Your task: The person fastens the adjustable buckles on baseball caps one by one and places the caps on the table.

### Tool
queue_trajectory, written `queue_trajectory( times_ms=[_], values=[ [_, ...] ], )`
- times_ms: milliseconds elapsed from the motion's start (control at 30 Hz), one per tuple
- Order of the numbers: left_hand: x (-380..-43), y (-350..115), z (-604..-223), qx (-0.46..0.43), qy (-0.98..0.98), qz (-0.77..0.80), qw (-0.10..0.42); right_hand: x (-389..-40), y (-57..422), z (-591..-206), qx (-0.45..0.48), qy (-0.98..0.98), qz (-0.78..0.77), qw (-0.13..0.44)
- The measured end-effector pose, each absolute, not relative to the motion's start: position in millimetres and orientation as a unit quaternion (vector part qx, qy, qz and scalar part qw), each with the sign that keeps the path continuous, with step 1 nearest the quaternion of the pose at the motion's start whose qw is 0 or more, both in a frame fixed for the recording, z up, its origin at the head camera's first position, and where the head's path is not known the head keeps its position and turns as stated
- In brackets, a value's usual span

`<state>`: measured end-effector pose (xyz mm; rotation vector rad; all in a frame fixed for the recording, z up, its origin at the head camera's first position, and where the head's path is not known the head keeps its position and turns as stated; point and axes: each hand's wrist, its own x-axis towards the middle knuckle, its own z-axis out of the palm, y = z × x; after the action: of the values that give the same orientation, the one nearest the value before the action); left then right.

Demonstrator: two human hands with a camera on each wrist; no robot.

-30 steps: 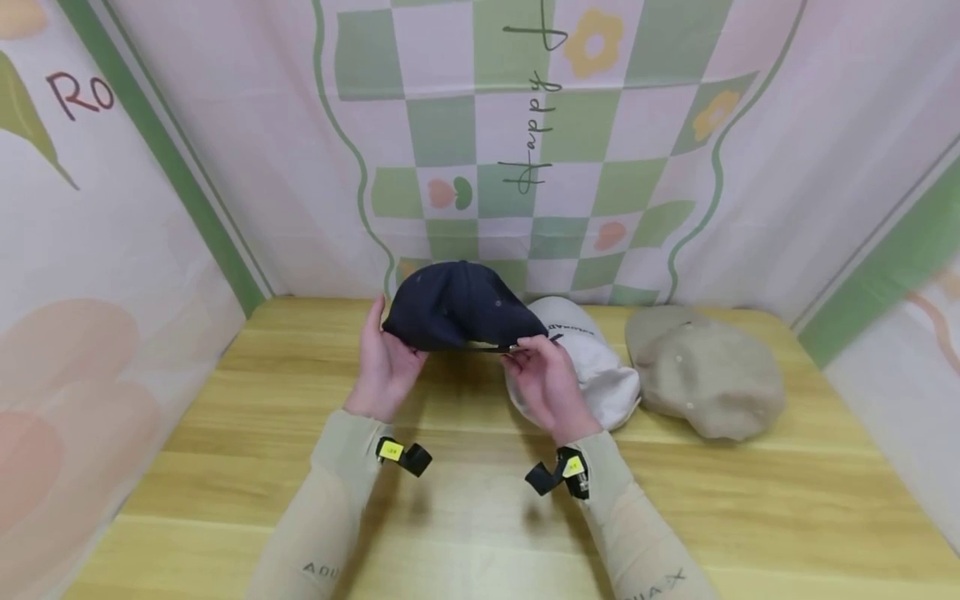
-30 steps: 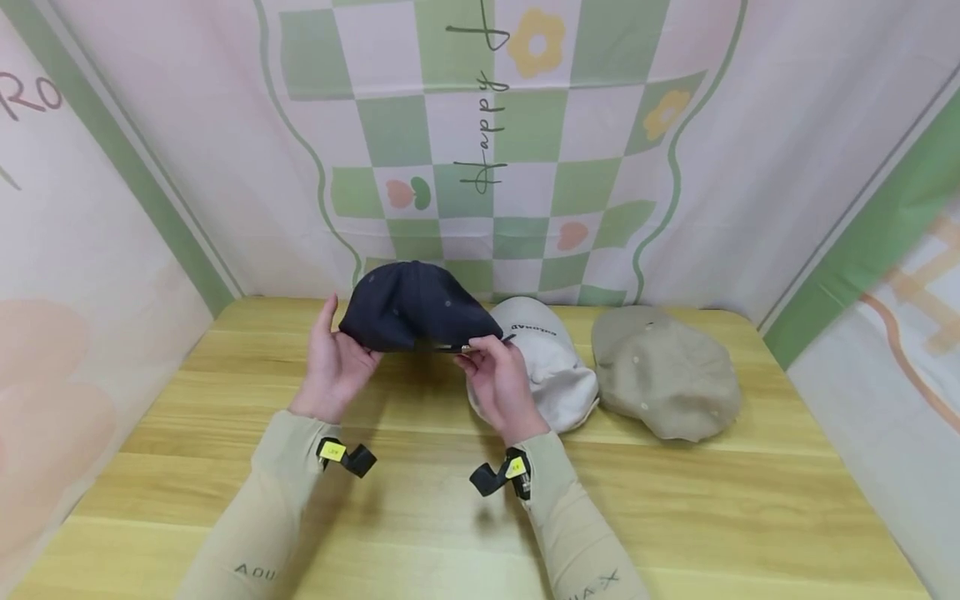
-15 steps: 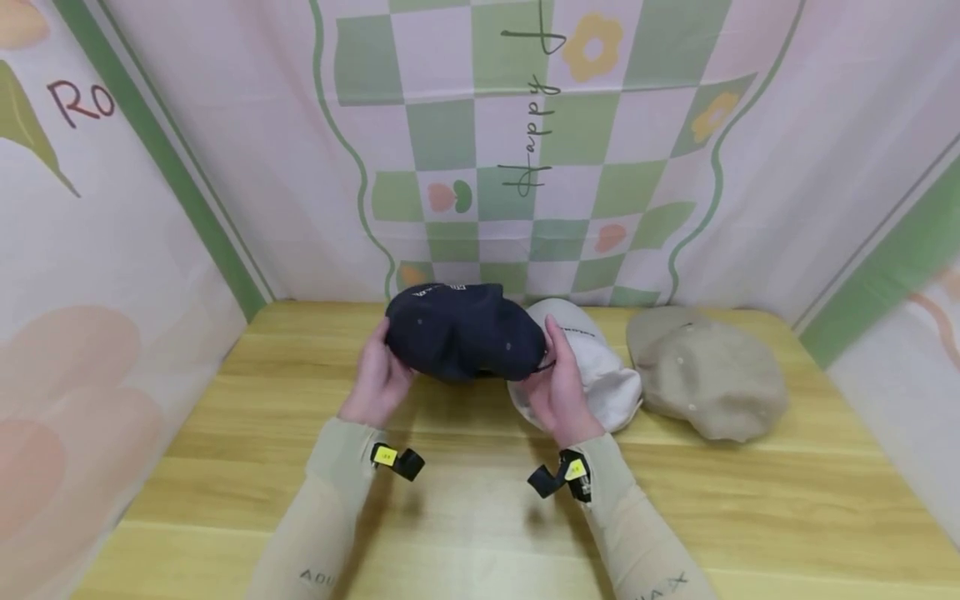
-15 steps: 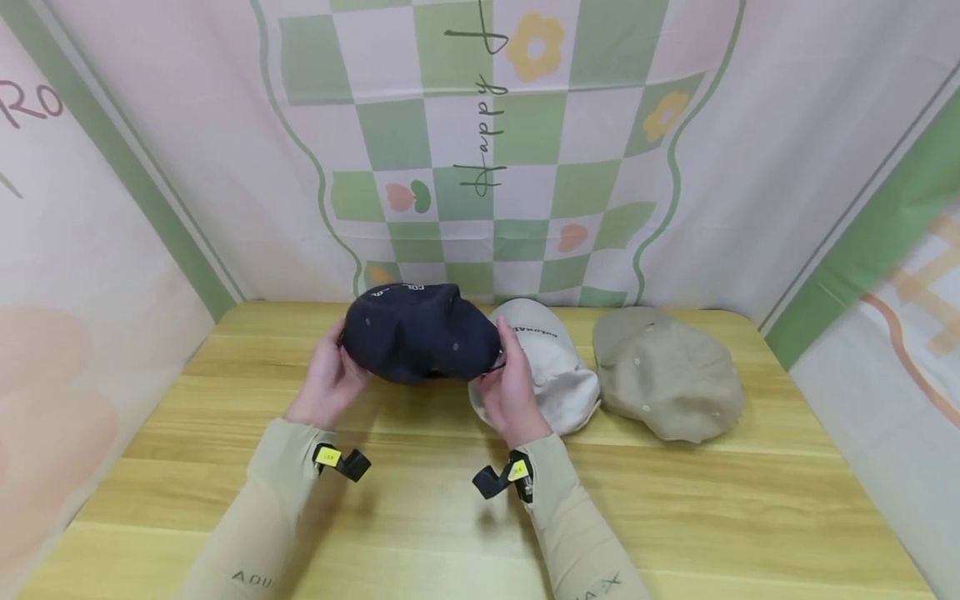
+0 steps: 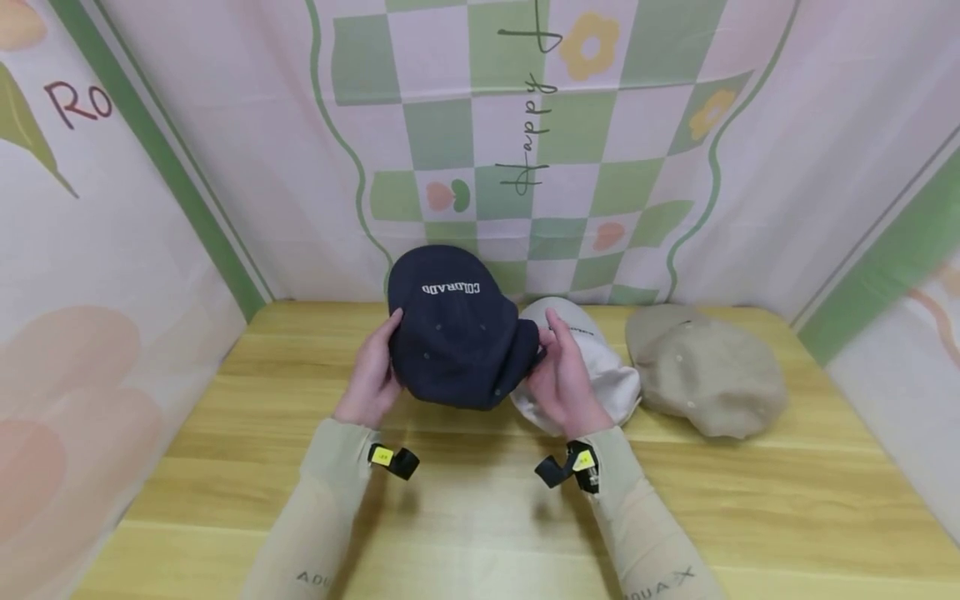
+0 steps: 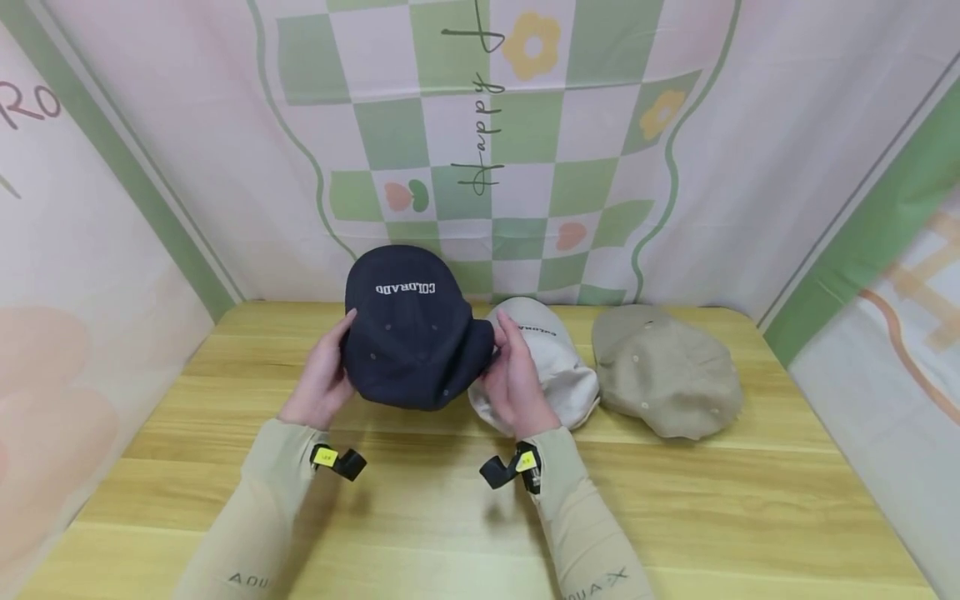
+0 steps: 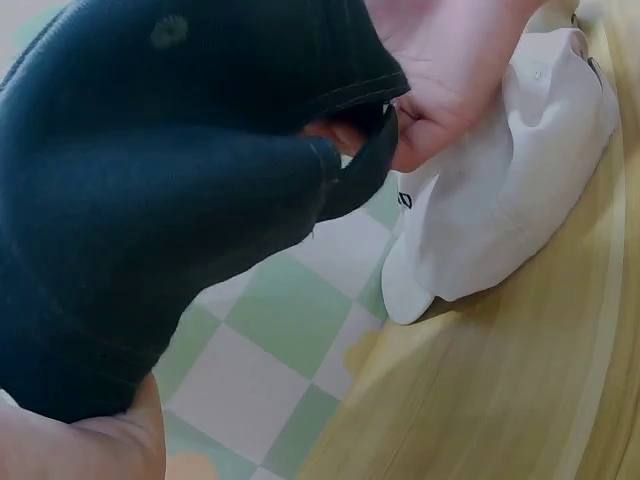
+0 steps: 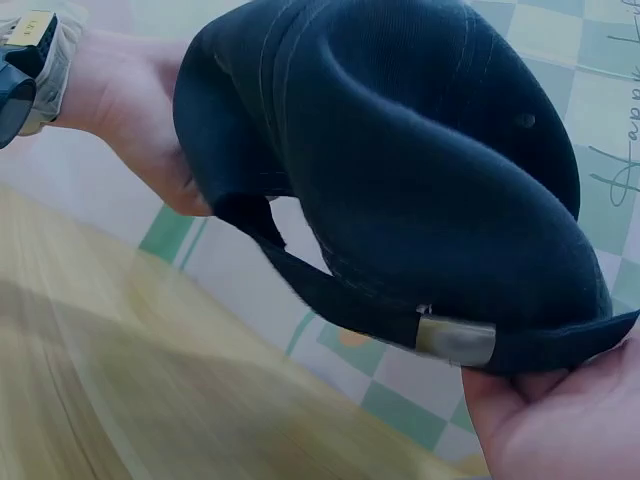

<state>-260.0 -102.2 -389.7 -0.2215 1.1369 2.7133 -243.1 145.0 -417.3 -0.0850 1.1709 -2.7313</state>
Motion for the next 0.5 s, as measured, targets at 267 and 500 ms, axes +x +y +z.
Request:
queue_trajectory(
  times_ms=[267,500],
  values=[
    [-257.0,-103.0,-388.9,-0.065,0.377,0.915,0.129,-245.3,145.6,-414.6,-0.05,0.414,-0.895,0.158],
    [-255.0,-100.8,-388.9,-0.043,0.435,0.887,0.149,-246.7,141.6,-405.6,-0.021,0.389,-0.915,0.104]
  ],
)
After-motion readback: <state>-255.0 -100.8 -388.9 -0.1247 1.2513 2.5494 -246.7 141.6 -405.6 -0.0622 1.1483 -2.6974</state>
